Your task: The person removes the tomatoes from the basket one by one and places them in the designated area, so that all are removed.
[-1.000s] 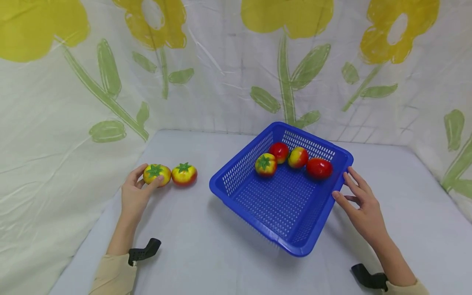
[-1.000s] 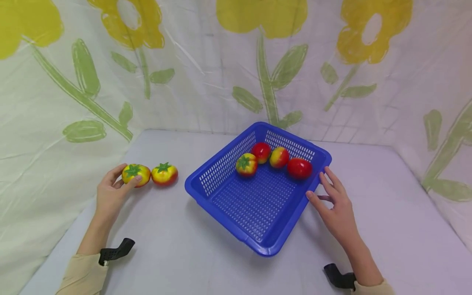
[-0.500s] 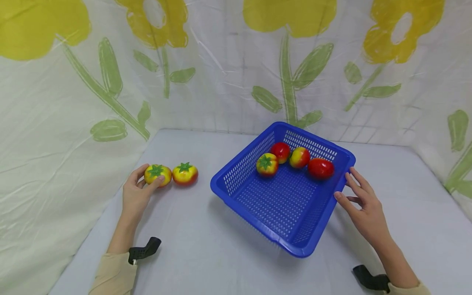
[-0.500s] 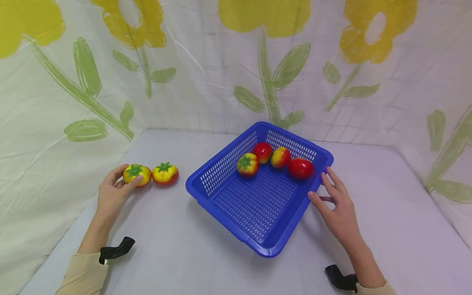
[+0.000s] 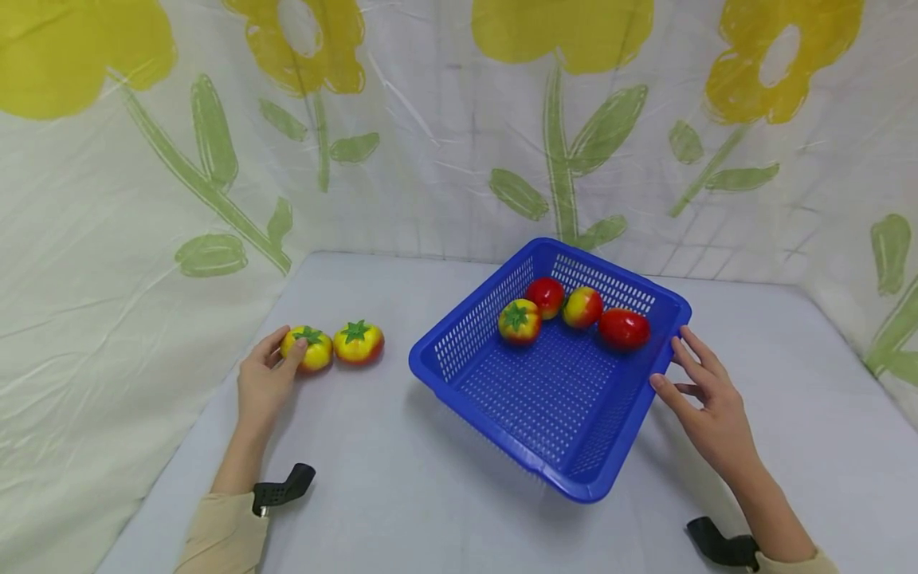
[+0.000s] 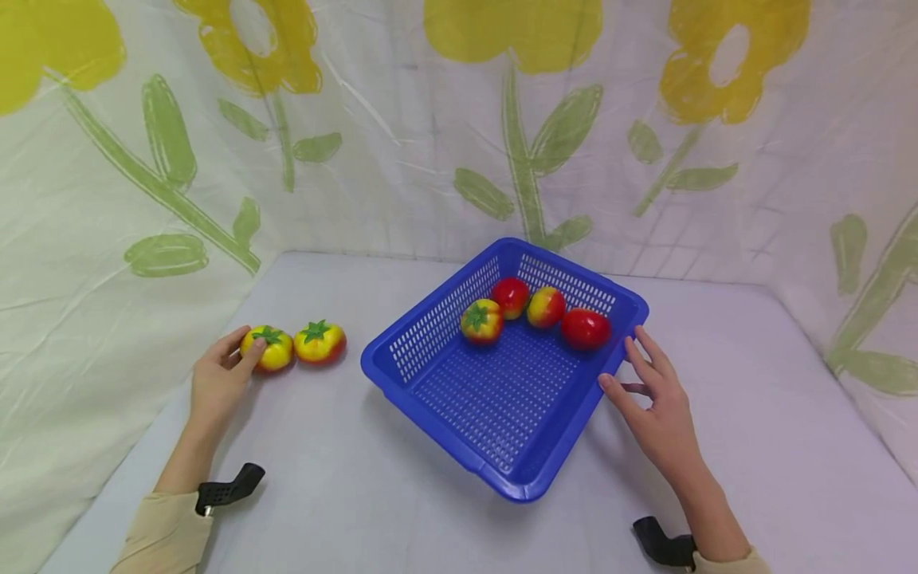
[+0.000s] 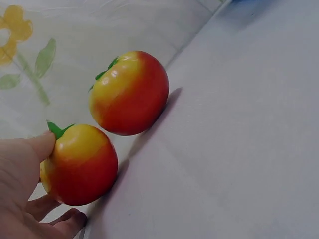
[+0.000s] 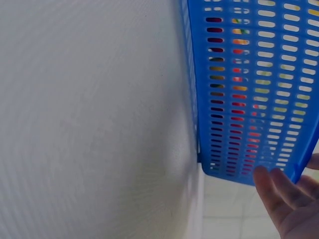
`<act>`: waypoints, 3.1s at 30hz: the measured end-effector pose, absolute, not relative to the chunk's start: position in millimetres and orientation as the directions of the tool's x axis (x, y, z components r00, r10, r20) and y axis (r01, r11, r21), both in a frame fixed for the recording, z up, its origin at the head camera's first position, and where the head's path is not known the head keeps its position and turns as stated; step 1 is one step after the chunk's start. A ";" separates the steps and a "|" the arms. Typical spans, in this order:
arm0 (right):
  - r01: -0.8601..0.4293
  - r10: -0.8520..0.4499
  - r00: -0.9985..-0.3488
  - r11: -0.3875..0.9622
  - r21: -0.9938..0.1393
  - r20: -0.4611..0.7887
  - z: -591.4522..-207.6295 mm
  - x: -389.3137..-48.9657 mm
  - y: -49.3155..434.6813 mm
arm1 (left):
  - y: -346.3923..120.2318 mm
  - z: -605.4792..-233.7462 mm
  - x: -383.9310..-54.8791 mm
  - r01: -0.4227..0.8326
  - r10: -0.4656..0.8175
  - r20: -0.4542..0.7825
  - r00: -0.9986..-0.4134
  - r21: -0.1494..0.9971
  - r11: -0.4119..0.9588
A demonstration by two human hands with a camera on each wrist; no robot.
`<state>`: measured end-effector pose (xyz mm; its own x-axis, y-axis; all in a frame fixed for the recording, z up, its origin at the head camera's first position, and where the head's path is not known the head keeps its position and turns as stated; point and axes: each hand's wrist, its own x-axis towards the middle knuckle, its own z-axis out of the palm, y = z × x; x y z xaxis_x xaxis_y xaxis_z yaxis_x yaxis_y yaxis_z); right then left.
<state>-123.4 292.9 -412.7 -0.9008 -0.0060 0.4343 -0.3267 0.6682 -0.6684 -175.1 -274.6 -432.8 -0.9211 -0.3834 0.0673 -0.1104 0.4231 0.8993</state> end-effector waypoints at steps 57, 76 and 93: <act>-0.301 0.004 -0.904 0.703 -0.644 0.427 -414.4 -122.7 292.2 | -270.6 -436.0 -174.2 -0.039 -0.304 0.088 -0.949 0.921 0.387; -0.293 0.010 -0.904 0.714 -0.636 0.427 -412.6 -121.4 290.1 | -267.9 -431.7 -172.0 -0.086 -0.316 0.041 -0.948 0.922 0.378; -0.291 0.007 -0.907 0.714 -0.637 0.422 -412.5 -121.3 289.8 | -265.8 -430.0 -170.7 -0.079 -0.321 0.054 -0.945 0.919 0.387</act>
